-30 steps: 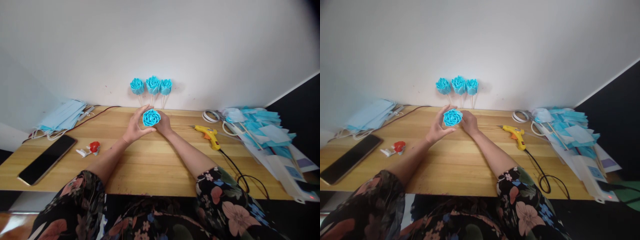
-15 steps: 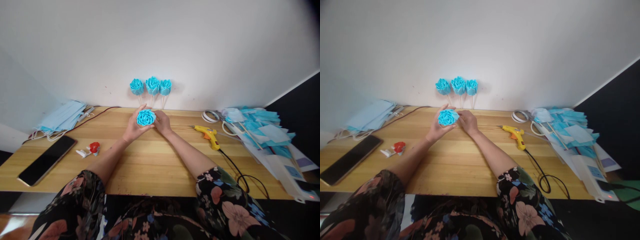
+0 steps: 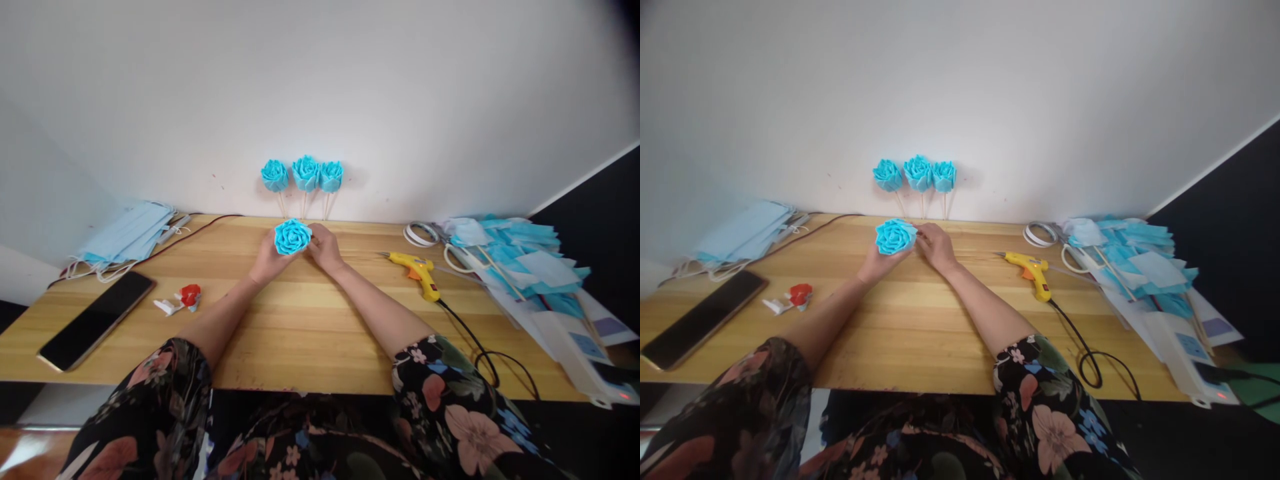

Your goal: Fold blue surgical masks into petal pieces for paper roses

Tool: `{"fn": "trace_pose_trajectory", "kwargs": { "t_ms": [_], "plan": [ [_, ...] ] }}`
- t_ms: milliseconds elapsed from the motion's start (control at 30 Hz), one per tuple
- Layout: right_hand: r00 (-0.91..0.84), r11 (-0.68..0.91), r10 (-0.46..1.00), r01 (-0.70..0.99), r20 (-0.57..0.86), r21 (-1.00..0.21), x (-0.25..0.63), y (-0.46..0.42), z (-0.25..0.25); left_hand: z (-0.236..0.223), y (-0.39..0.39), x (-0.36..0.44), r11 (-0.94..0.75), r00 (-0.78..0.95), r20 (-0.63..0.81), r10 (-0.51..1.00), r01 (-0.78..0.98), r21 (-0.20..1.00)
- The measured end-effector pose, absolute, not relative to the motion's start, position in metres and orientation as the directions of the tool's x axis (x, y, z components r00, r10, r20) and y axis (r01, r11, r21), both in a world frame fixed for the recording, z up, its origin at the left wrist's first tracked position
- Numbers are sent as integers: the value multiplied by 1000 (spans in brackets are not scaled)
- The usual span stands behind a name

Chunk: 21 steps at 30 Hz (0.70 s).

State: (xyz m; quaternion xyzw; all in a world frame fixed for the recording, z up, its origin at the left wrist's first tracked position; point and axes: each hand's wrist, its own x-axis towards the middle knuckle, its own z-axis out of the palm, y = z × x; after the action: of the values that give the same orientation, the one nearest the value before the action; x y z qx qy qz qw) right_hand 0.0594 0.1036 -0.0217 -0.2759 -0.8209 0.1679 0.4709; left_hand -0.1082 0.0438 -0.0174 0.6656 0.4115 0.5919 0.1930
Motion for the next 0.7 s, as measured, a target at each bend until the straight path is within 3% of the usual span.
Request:
{"fn": "trace_pose_trajectory", "kwargs": {
  "t_ms": [233,400,700],
  "plan": [
    [-466,803,593,280,657,-526,58,102,-20,-23,50,-110,-608,-120,658,744,287,740],
    [-488,781,621,313,614,-541,59,105,-22,-7,42,-110,-522,-272,562,781,209,827],
    [-268,546,837,339,478,-766,60,119,-31,7,48,-127,-606,-389,610,691,150,781]
  ]
}}
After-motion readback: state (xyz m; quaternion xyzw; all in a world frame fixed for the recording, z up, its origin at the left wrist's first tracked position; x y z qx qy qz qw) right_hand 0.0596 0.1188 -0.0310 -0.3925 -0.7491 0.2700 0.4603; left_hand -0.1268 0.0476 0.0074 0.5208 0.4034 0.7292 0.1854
